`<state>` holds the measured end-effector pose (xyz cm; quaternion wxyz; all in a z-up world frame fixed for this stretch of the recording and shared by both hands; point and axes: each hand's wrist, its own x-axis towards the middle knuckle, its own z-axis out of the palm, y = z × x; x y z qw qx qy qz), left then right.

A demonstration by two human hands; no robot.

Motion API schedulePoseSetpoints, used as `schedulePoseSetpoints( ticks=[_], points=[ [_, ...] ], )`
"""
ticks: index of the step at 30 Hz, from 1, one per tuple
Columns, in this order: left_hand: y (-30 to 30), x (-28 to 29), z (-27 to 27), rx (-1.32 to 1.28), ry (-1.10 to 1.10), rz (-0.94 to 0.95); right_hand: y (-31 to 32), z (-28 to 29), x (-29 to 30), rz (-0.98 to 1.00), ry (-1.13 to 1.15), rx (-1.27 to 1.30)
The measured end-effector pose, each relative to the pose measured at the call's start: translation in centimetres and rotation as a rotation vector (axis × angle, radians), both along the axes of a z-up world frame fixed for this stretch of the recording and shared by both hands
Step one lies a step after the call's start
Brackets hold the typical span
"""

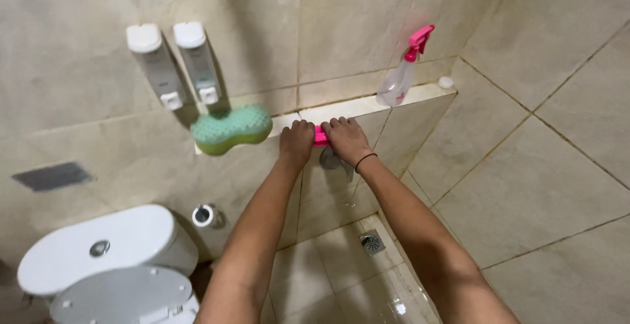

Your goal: The person scrubs the inside of a white toilet bowl using a pink brush, focusing on the rim and water surface. They place the brush on a wall shelf, flush the toilet, and then resume scrubbing the bowl.

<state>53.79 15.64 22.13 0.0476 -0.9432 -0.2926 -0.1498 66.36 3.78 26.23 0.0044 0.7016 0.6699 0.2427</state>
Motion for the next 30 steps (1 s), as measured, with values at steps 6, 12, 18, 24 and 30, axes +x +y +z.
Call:
schedulePoseSetpoints(
  ticks=[6,12,18,24,30],
  points=[
    [-4.0,-5.0,-0.8,0.040,0.093,0.109,-1.7,-2.6,-3.3,0.091,0.053,0.013],
    [-6.3,-12.3,-4.6,0.030,0.065,0.140,-3.4,-5.5,-9.1,0.191,0.018,-0.050],
    [-8.1,-19.6,-8.2,-0.034,0.093,0.161,-5.6,-7.7,-16.6,0.248,0.183,-0.068],
    [-9.1,-28.3,-15.4,-0.158,0.159,0.182,-6.3,-13.7,-26.2,0.181,0.348,-0.212],
    [-12.4,-39.5,-27.6,-0.244,0.255,0.173,-10.0,-22.6,-38.6,0.063,0.470,-0.384]
  ],
)
